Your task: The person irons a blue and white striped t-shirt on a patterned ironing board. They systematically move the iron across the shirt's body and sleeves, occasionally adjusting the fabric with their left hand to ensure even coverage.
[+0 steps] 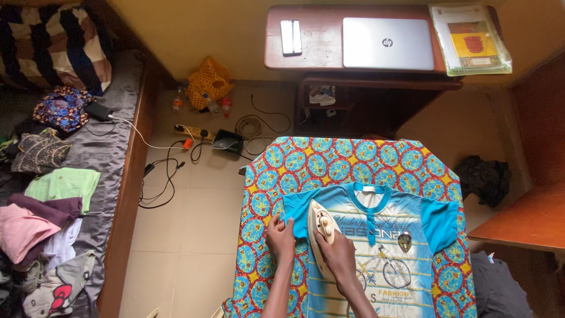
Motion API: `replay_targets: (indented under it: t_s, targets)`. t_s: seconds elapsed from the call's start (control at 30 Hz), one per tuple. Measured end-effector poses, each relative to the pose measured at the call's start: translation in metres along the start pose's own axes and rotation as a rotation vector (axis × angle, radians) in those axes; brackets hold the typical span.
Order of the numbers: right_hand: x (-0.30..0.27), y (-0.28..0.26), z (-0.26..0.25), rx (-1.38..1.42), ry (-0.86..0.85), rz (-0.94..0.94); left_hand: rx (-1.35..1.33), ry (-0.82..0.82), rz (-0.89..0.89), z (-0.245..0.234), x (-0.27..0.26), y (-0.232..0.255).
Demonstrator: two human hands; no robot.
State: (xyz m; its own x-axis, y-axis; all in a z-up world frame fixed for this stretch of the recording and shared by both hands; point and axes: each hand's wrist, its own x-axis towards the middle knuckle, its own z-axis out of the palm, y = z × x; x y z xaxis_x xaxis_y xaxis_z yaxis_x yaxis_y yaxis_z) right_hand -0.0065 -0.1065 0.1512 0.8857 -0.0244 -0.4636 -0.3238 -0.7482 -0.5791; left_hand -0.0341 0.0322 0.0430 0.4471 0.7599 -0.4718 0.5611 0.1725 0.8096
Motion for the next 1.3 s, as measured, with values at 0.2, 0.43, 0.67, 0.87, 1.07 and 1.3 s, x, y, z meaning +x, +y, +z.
replay_targets:
  t_s: [0.2, 0.43, 0.67, 0.87, 1.07, 1.3]
  targets:
    - [0.019, -0.038, 0.002, 0.085, 0.034, 0.006, 0.166, -0.083, -0.060, 0.021, 0.041, 0.027]
    - [0.023, -0.040, -0.001, 0.073, 0.051, -0.156, 0.102, 0.089, 0.153, 0.014, 0.040, 0.049]
    - [0.046, -0.067, 0.000, 0.106, -0.004, 0.002, 0.220, 0.012, 0.155, 0.015, 0.055, 0.050]
    - [0.037, -0.054, 0.016, 0.092, 0.075, -0.261, 0.022, 0.028, -0.152, 0.035, 0.080, 0.045]
    - [0.048, -0.058, 0.012, 0.060, -0.009, -0.253, 0.194, 0.086, -0.153, 0.005, 0.052, 0.045]
    - [0.082, -0.074, 0.014, 0.067, -0.041, -0.296, 0.563, -0.009, -0.062, -0.007, -0.001, 0.021]
